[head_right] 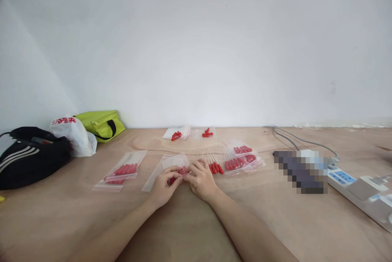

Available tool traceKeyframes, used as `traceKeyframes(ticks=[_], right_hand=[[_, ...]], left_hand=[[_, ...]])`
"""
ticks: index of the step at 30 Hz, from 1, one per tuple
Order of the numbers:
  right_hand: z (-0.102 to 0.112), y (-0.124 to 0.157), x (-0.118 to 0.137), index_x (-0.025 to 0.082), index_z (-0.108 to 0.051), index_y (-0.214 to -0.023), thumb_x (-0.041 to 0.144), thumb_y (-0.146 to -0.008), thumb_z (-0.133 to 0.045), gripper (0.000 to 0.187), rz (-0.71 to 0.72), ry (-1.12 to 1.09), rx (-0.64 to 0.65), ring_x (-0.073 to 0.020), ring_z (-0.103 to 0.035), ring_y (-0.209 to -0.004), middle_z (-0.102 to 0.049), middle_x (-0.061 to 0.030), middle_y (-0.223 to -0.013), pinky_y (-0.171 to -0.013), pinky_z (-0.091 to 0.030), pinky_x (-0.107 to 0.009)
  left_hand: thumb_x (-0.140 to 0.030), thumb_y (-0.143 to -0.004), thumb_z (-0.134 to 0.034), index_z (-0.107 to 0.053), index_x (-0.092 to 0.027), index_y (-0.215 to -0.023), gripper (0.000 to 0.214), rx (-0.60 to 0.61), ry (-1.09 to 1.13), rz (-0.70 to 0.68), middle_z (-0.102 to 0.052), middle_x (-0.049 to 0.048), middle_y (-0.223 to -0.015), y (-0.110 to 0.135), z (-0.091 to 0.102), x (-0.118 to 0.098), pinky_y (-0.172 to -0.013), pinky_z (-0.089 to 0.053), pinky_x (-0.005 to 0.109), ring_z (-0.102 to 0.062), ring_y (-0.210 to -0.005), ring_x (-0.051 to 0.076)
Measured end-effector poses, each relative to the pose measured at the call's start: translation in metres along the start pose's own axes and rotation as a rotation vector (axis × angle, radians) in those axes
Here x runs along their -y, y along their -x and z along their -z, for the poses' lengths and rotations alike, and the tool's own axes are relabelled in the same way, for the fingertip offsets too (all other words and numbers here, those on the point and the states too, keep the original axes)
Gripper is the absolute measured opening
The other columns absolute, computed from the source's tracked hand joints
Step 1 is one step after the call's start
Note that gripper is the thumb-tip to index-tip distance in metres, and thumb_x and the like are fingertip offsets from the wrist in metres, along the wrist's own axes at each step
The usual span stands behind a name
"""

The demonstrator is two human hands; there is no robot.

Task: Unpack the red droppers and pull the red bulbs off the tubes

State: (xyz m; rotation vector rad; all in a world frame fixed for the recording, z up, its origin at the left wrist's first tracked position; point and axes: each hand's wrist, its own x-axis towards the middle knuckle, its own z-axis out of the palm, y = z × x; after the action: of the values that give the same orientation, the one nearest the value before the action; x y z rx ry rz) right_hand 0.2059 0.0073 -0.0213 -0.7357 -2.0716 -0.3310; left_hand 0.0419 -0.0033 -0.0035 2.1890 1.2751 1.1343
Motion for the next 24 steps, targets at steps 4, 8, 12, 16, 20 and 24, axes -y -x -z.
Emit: traceKeyframes(ticks=[4,8,12,16,20,24], right_hand=[[-0.002,0.0,0.002,0.021,-0.061,-0.073,0.015,-0.078,-0.048,0.015,-0.006,-0.06,0.056,-0.014,-0.045,-0.082,-0.057,-0.0016,-0.083,-0.079,-0.028,-0.032],[-0.002,-0.001,0.006,0.02,-0.06,-0.072,0.013,-0.078,-0.048,0.015,-0.021,-0.07,0.08,-0.0142,-0.047,-0.083,-0.057,-0.0021,-0.088,-0.079,-0.029,-0.033],[0.002,0.0,0.008,0.02,-0.059,-0.068,0.013,-0.076,-0.051,0.014,-0.073,-0.105,0.158,-0.0164,-0.048,-0.086,-0.055,-0.0041,-0.097,-0.075,-0.033,-0.033],[0.011,0.004,0.006,0.018,-0.056,-0.071,0.008,-0.077,-0.044,0.017,-0.223,-0.345,0.25,-0.0125,-0.051,-0.082,-0.052,-0.0066,-0.1,-0.07,-0.04,-0.026],[0.023,0.007,0.004,0.018,-0.053,-0.067,0.008,-0.073,-0.048,0.013,-0.355,-0.531,0.293,-0.011,-0.053,-0.072,-0.055,-0.0013,-0.075,-0.065,-0.043,-0.022],[0.029,0.011,0.004,0.017,-0.051,-0.058,0.011,-0.069,-0.054,0.013,-0.514,-0.601,0.299,-0.0093,-0.05,-0.056,-0.054,0.0024,-0.059,-0.053,-0.04,-0.02]], left_hand=[[-0.017,-0.076,-0.047,-0.058,-0.018,-0.063,0.017,-0.035,0.023,-0.05,-0.063,0.0062,-0.084,0.002,-0.003,0.002,-0.08,-0.046,0.032,-0.059,-0.087,0.018],[-0.019,-0.078,-0.044,-0.055,-0.018,-0.064,0.018,-0.123,0.018,-0.042,-0.064,0.0061,-0.078,0.003,-0.006,0.008,-0.075,-0.047,0.032,-0.06,-0.082,0.018],[-0.025,-0.079,-0.043,-0.055,-0.017,-0.068,0.019,-0.225,-0.005,0.004,-0.064,0.0077,-0.081,0.002,-0.002,0.015,-0.076,-0.047,0.035,-0.06,-0.086,0.021],[-0.029,-0.08,-0.044,-0.055,-0.017,-0.076,0.017,-0.282,-0.012,0.008,-0.063,0.0082,-0.09,0.003,0.006,0.015,-0.082,-0.045,0.035,-0.058,-0.091,0.021],[-0.029,-0.082,-0.041,-0.052,-0.017,-0.104,0.028,-0.056,0.058,-0.01,-0.059,0.0085,-0.107,0.004,0.013,0.014,-0.092,-0.04,0.035,-0.052,-0.105,0.019],[-0.022,-0.08,-0.038,-0.049,-0.016,-0.114,0.036,0.105,0.023,0.022,-0.051,0.0088,-0.121,0.003,0.02,0.015,-0.098,-0.033,0.039,-0.043,-0.116,0.021]])
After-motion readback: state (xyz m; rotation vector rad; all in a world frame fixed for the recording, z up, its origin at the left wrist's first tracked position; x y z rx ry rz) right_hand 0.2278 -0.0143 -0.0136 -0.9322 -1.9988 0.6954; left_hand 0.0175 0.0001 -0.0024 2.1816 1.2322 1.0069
